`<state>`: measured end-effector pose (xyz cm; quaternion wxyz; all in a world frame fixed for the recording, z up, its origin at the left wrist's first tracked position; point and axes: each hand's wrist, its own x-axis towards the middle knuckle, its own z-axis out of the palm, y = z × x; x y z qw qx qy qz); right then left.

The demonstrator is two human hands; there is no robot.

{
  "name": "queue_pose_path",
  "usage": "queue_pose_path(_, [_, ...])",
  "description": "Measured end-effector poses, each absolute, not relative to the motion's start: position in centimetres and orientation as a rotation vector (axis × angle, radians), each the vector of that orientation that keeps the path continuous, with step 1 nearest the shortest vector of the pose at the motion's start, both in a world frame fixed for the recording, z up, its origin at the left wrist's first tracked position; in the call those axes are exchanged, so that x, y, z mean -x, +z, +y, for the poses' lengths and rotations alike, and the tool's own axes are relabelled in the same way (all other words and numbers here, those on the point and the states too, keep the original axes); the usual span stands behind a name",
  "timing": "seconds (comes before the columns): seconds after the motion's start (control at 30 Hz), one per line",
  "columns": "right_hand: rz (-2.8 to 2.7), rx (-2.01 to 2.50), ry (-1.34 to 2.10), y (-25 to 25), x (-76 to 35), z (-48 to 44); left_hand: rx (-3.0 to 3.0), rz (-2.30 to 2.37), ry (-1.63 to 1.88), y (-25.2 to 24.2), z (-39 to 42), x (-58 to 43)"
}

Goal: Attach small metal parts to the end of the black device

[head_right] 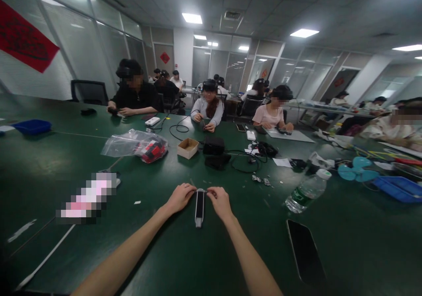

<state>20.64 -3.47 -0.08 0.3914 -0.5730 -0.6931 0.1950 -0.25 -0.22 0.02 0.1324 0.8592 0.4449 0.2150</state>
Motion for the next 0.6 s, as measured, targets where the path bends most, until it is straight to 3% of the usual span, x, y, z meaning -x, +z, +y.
queue_pose_path(0.6, [-1.743,1.470,0.553,-0.64,-20.78,-3.10,-2.521,1.301,0.638,-0.56,0.00,0.23])
